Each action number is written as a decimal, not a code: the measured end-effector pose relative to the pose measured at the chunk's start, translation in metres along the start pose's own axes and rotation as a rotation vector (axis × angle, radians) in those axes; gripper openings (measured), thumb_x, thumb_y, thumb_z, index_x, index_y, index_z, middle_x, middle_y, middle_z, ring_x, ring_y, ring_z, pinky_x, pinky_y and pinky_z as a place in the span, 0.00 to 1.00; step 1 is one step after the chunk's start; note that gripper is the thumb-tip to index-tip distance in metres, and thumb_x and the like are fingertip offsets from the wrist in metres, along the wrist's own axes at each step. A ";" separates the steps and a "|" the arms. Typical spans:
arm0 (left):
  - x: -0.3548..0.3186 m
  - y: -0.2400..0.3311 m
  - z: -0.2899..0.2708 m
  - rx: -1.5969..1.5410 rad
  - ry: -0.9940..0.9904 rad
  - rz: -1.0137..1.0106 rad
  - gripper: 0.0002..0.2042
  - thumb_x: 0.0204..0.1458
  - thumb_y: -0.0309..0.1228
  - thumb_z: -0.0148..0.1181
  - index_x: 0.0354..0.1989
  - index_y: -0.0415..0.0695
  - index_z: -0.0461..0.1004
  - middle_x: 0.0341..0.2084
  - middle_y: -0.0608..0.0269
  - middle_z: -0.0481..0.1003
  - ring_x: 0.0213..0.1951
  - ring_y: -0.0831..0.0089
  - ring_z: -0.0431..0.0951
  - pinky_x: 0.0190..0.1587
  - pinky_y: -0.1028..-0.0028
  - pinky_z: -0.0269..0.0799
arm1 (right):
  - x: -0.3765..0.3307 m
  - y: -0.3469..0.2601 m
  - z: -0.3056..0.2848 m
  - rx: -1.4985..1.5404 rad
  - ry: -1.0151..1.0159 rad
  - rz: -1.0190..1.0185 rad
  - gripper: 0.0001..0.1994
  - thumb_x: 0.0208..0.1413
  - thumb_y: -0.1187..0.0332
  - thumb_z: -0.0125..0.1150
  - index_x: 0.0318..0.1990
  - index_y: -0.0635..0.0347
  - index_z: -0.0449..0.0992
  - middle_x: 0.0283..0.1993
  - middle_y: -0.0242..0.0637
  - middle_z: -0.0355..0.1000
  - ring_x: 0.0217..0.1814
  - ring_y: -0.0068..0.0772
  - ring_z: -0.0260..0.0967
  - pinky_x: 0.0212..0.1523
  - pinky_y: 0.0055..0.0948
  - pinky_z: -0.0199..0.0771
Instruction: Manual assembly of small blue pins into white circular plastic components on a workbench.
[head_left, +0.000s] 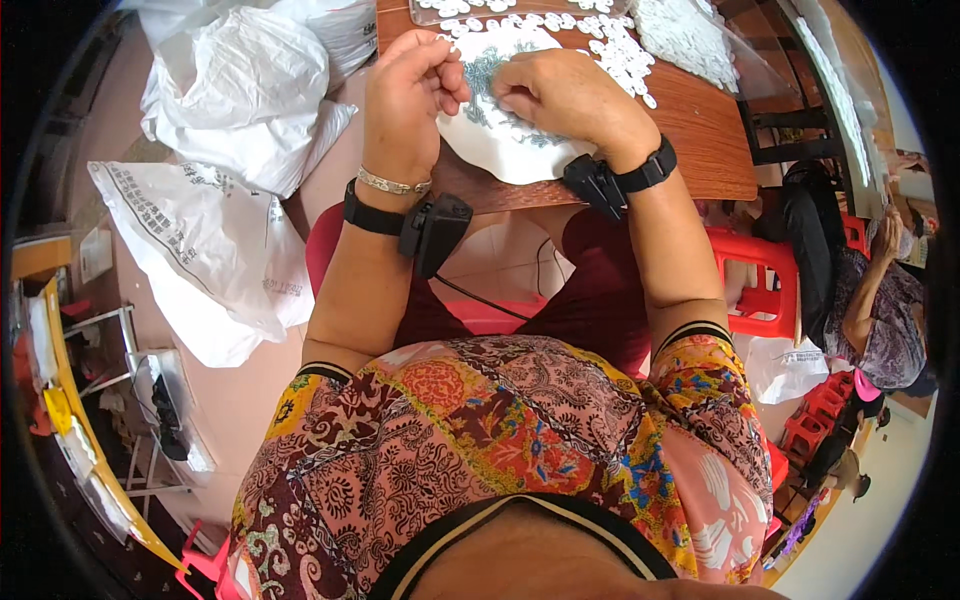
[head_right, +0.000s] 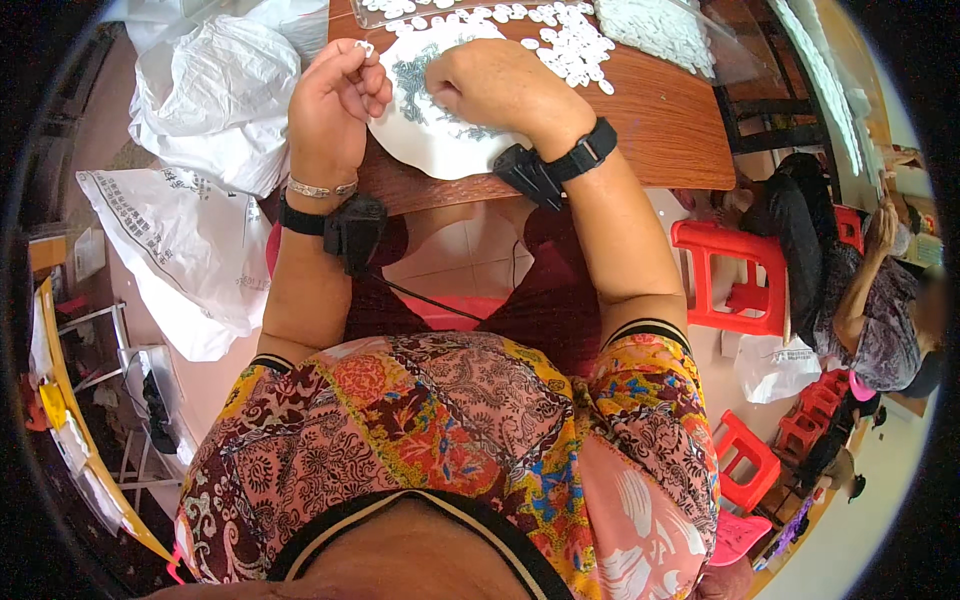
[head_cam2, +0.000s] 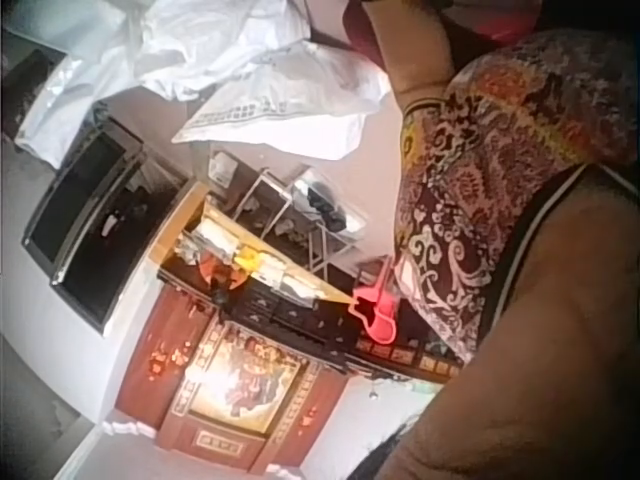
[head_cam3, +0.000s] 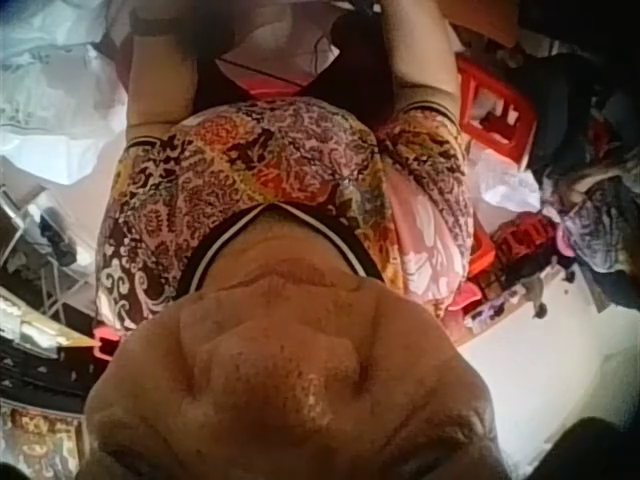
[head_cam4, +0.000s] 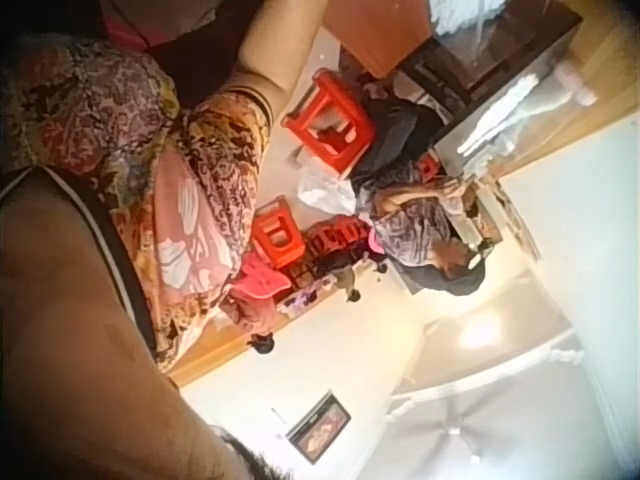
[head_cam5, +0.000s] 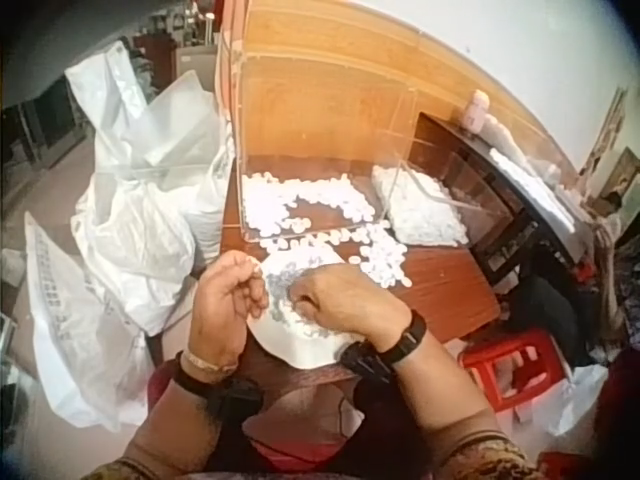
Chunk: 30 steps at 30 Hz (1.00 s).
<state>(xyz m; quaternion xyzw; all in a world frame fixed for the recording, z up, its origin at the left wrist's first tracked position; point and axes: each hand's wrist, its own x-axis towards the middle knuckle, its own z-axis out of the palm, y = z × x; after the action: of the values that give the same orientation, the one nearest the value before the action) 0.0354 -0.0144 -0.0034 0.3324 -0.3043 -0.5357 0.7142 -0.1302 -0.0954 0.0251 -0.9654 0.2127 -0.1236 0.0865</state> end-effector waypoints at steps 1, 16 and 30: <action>0.000 0.000 0.000 -0.009 -0.004 0.002 0.07 0.54 0.30 0.47 0.29 0.39 0.67 0.17 0.66 0.69 0.20 0.79 0.69 0.23 0.83 0.61 | -0.001 -0.001 -0.003 0.001 0.001 -0.001 0.04 0.43 0.70 0.53 0.23 0.58 0.74 0.22 0.46 0.70 0.28 0.51 0.69 0.30 0.44 0.67; -0.002 0.001 0.005 -0.008 -0.013 -0.014 0.06 0.52 0.29 0.48 0.27 0.39 0.68 0.17 0.66 0.68 0.19 0.78 0.69 0.23 0.82 0.61 | 0.000 0.005 0.002 -0.004 -0.045 0.066 0.06 0.46 0.69 0.53 0.26 0.59 0.75 0.24 0.46 0.71 0.29 0.52 0.69 0.31 0.44 0.68; -0.002 -0.005 0.010 0.413 -0.067 -0.008 0.07 0.48 0.30 0.54 0.26 0.40 0.72 0.19 0.70 0.70 0.23 0.83 0.67 0.25 0.82 0.61 | 0.007 -0.001 -0.027 1.262 0.188 0.506 0.05 0.52 0.72 0.58 0.32 0.64 0.73 0.22 0.35 0.68 0.25 0.22 0.66 0.25 0.23 0.65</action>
<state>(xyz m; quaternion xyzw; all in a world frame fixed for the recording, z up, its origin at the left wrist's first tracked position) 0.0242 -0.0154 -0.0019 0.4548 -0.4298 -0.4755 0.6183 -0.1311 -0.1008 0.0523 -0.6359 0.3255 -0.2832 0.6399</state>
